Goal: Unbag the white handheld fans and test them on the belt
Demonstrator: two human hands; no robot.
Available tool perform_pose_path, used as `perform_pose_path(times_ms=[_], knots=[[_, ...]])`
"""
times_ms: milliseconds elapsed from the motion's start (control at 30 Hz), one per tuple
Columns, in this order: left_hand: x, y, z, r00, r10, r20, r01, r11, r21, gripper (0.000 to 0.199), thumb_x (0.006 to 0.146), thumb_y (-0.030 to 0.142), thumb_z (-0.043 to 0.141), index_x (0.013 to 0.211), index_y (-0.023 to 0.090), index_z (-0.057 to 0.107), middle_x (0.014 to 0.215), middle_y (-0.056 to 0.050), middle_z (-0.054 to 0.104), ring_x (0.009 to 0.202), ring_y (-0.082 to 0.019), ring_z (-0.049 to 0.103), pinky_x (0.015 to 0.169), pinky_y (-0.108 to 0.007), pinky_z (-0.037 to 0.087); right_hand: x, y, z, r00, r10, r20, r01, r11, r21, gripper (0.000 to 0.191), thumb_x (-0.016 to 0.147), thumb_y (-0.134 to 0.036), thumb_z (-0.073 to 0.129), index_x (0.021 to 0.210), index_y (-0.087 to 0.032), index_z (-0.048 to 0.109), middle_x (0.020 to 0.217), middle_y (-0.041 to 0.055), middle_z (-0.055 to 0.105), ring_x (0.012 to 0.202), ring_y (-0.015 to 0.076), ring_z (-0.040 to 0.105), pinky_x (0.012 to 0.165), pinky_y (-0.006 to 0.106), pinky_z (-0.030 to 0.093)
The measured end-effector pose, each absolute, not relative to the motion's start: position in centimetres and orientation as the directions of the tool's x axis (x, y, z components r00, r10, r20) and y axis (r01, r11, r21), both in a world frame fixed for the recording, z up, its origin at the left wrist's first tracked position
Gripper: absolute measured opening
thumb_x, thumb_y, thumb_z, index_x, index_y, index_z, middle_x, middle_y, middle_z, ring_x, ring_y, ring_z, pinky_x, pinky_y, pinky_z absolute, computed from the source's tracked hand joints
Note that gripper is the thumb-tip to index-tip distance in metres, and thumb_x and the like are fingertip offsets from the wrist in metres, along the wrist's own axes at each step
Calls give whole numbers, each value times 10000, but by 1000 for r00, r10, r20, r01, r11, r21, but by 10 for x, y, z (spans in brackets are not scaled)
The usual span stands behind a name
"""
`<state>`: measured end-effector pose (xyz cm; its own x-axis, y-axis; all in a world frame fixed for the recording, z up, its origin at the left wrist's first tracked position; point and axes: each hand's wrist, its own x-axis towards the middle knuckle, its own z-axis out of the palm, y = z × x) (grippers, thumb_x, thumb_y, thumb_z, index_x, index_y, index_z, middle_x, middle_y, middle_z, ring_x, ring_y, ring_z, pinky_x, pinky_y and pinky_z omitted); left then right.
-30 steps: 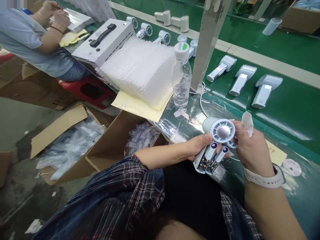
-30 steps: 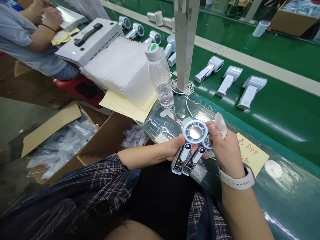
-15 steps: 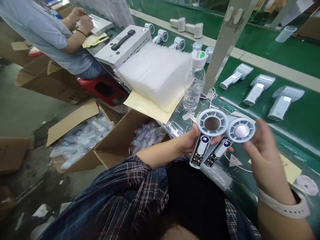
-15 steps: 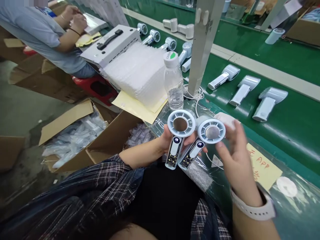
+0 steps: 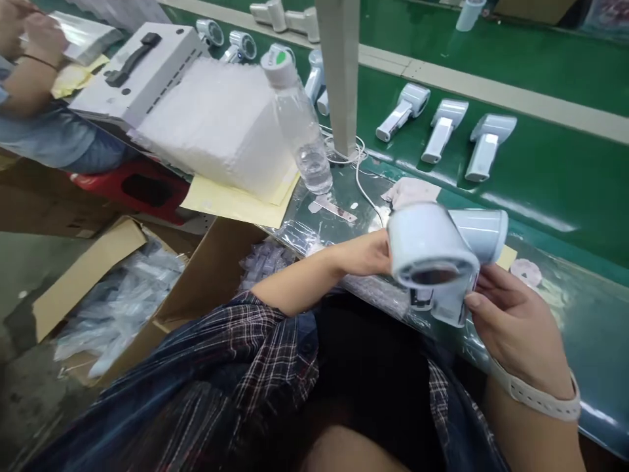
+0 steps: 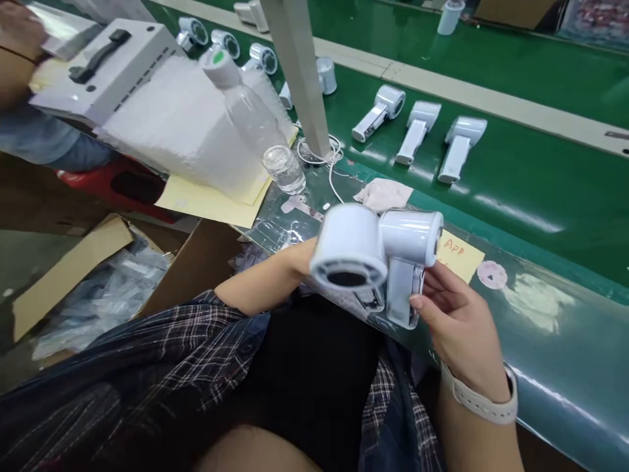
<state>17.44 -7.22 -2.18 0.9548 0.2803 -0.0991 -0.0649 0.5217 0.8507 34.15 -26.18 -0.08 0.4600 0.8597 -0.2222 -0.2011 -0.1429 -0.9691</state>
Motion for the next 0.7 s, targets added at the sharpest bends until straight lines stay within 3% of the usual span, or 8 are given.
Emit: perform_pose_path(times_ms=[133, 233, 333, 433, 533, 700], knots=[[192, -79, -38, 907, 421, 33, -227, 422, 878, 645, 688, 713, 891, 1024, 184, 741, 1049, -88, 742, 1054, -257, 706, 1018, -432, 561, 342, -289, -16, 367, 867, -337, -408, -176, -896, 524, 635, -490, 990, 1030, -217, 781, 857, 70, 782, 654, 234, 749, 505, 309, 606], [206, -93, -34, 884, 466, -25, -253, 523, 814, 641, 802, 734, 787, 1117, 191, 661, 1065, -74, 706, 994, -236, 709, 948, -407, 577, 332, -296, -24, 378, 865, -330, -486, -118, -866, 500, 762, -552, 902, 1093, -223, 721, 919, 59, 768, 643, 207, 739, 518, 310, 604], [214, -112, -30, 930, 362, -61, -184, 602, 777, 644, 754, 536, 901, 1185, 204, 556, 1021, -29, 666, 918, -193, 690, 925, -382, 561, 325, -294, -26, 531, 815, -230, -425, 21, -905, 429, 860, -499, 834, 1165, -271, 636, 991, 35, 762, 666, 180, 721, 559, 316, 614], [216, -126, -31, 950, 311, -42, -156, 586, 795, 721, 702, 340, 946, 1208, 226, 445, 1005, -4, 632, 892, -168, 675, 848, -337, 540, 324, -294, -25, 621, 765, -172, -364, 87, -927, 388, 847, -399, 846, 1144, -267, 635, 1019, 36, 752, 779, 182, 722, 647, 320, 638], [213, -128, -33, 963, 270, -20, -137, 550, 824, 681, 759, 388, 896, 1204, 230, 405, 1008, -8, 612, 854, -167, 670, 765, -328, 537, 325, -295, -22, 624, 767, -150, -357, 109, -928, 422, 786, -313, 876, 1143, -278, 654, 1046, 32, 733, 834, 194, 705, 690, 342, 643], [200, -117, -27, 962, 274, -12, -139, 524, 840, 679, 785, 411, 842, 1243, 240, 371, 1003, 2, 600, 777, -164, 667, 692, -324, 540, 321, -286, -17, 595, 787, -163, -368, 87, -926, 397, 772, -314, 878, 1109, -290, 670, 1039, 36, 724, 847, 211, 700, 674, 352, 635]])
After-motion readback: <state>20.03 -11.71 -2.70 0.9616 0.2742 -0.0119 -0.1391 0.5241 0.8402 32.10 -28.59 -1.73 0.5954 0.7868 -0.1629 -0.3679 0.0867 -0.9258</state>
